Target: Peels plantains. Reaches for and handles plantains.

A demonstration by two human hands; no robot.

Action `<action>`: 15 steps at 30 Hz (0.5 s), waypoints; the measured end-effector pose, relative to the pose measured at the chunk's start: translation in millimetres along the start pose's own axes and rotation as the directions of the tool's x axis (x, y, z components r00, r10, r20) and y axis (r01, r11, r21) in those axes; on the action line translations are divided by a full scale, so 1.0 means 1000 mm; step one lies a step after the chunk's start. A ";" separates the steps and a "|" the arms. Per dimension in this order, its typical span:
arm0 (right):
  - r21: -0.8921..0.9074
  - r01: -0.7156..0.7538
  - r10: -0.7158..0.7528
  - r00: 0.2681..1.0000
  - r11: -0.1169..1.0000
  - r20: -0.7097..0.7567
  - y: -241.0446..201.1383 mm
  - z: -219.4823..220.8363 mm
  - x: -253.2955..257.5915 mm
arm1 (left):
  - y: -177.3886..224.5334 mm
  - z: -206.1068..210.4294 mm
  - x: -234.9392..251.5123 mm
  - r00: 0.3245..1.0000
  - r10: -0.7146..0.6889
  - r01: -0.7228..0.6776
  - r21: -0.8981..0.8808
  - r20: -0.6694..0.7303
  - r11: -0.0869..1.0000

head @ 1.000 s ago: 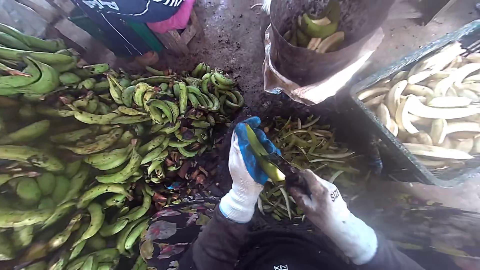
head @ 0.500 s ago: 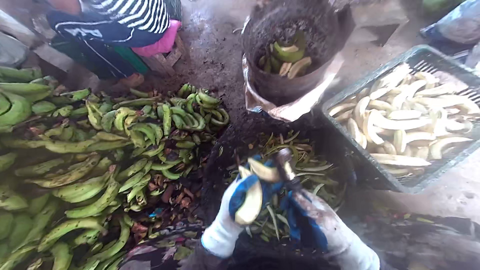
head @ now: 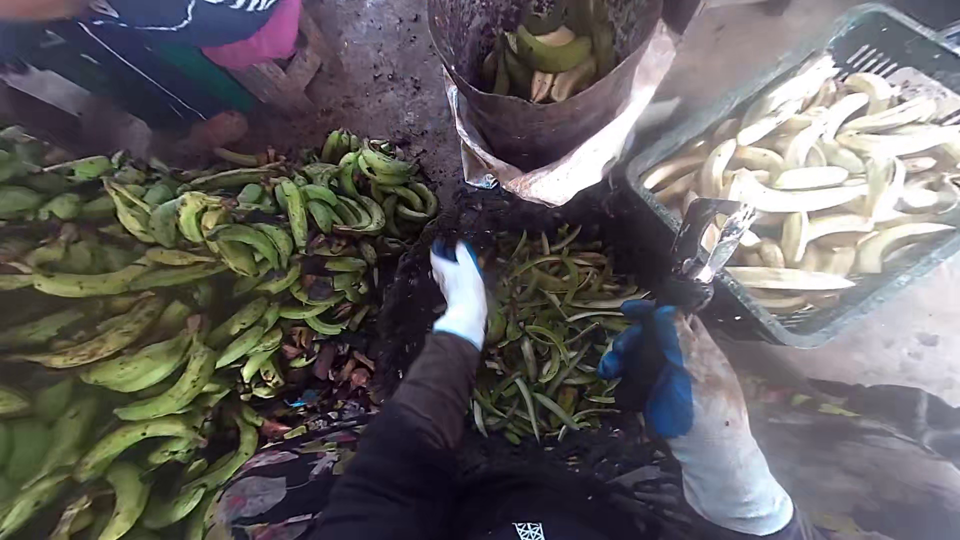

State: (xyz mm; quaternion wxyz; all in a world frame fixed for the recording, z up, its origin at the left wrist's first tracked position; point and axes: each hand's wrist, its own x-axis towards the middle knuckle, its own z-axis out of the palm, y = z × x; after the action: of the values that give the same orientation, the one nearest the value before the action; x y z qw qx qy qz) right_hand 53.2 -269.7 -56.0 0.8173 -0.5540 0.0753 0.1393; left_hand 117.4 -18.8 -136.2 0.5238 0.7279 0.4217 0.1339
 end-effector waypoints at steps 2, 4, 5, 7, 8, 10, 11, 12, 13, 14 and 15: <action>-0.016 0.010 -0.010 1.000 1.000 -0.001 -0.002 0.003 0.000 | -0.056 0.020 -0.010 0.952 -0.307 0.283 0.353 0.014 0.892; -0.037 0.023 -0.023 1.000 0.999 0.010 -0.003 0.008 0.001 | -0.095 0.038 -0.010 0.903 -0.428 0.337 0.565 0.033 0.754; -0.054 0.029 -0.029 0.999 0.998 0.014 -0.002 0.010 0.001 | -0.104 0.044 -0.008 0.903 -0.428 0.317 0.620 0.033 0.717; -0.095 0.019 -0.018 1.000 0.995 0.007 0.000 0.014 -0.001 | -0.101 0.038 -0.005 0.890 -0.443 0.307 0.576 0.108 0.758; -0.122 0.021 -0.018 1.000 0.992 0.025 0.001 0.013 -0.002 | -0.094 0.028 -0.005 0.879 -0.441 0.323 0.452 0.181 0.831; -0.174 0.031 -0.018 0.997 0.984 0.077 0.004 0.011 -0.003 | -0.078 0.000 -0.006 0.876 -0.355 0.360 0.048 0.328 0.932; -0.202 0.025 -0.006 0.996 0.979 0.093 0.005 0.010 -0.005 | -0.071 -0.017 -0.009 0.872 -0.292 0.379 -0.166 0.393 0.910; -0.228 0.015 0.011 0.994 0.974 0.111 0.007 0.010 -0.009 | -0.067 -0.035 -0.013 0.862 -0.204 0.399 -0.373 0.464 0.837; -0.260 0.005 0.029 0.991 0.966 0.128 0.010 0.011 -0.013 | -0.066 -0.052 -0.016 0.842 -0.069 0.418 -0.565 0.536 0.712; -0.304 0.004 0.044 0.988 0.953 0.149 0.012 0.013 -0.015 | -0.070 -0.066 -0.015 0.796 0.102 0.450 -0.697 0.596 0.558; -0.351 0.005 0.060 0.983 0.936 0.175 0.013 0.016 -0.017 | -0.072 -0.075 -0.013 0.750 0.239 0.486 -0.759 0.617 0.433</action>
State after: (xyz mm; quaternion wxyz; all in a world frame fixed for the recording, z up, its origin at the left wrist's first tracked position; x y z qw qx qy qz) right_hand 32.8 -252.9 -57.3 0.7071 -0.6742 -0.0184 0.2122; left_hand 27.2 26.8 -164.5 0.9440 0.2997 0.1336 0.0330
